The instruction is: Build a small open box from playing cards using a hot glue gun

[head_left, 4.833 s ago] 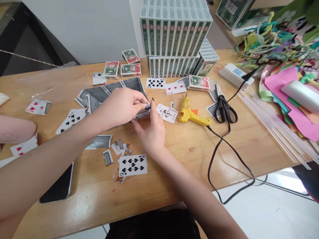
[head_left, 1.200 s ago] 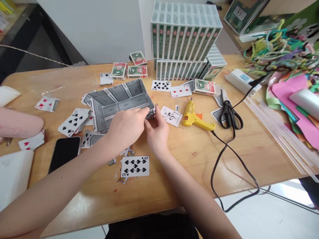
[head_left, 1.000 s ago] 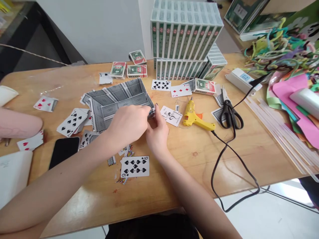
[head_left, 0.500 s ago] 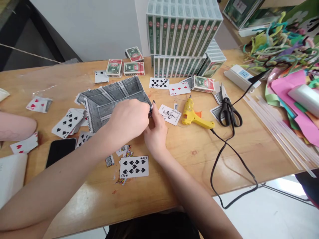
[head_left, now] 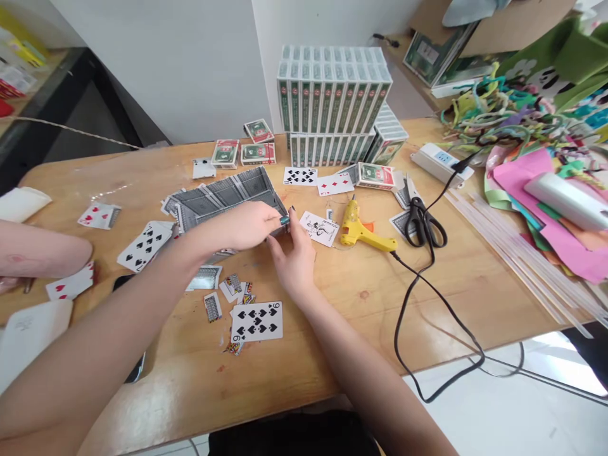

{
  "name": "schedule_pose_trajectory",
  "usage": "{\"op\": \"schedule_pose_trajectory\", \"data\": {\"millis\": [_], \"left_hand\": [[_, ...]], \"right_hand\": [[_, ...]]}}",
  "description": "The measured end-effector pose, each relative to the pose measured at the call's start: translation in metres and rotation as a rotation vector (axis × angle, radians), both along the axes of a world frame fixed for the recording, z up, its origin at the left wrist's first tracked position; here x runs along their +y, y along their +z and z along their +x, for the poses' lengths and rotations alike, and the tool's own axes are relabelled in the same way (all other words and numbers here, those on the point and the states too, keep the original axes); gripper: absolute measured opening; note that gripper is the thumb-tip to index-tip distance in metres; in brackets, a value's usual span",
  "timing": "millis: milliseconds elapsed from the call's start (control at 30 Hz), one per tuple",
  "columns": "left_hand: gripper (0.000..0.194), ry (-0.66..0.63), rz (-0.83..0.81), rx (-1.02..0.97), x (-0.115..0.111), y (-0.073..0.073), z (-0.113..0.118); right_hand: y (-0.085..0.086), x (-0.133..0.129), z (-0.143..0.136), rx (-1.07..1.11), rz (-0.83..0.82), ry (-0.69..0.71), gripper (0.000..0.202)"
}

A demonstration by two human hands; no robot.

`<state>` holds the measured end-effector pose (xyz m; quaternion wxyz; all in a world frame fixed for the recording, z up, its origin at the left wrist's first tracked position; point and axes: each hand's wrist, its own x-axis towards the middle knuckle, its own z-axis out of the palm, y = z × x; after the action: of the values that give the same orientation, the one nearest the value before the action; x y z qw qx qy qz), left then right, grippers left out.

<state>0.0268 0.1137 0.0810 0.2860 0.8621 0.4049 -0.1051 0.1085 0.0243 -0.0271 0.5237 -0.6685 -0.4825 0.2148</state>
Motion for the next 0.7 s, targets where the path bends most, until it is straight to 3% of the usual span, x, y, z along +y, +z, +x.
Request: {"op": "schedule_pose_trajectory", "data": {"millis": [100, 333, 600, 700], "left_hand": [[0.033, 0.017, -0.253, -0.101, 0.022, -0.001, -0.009], [0.023, -0.031, -0.381, -0.148, 0.036, -0.002, -0.002], [0.024, 0.029, -0.200, -0.102, 0.028, 0.005, 0.006], [0.026, -0.007, -0.093, -0.103, 0.024, 0.006, 0.005]], "right_hand": [[-0.001, 0.001, -0.001, -0.007, -0.005, -0.005, 0.064], [-0.003, 0.002, -0.001, -0.020, 0.053, -0.008, 0.060], [-0.002, 0.004, 0.000, -0.095, 0.039, -0.005, 0.058], [-0.003, 0.004, 0.001, -0.107, 0.037, 0.006, 0.058]]}}
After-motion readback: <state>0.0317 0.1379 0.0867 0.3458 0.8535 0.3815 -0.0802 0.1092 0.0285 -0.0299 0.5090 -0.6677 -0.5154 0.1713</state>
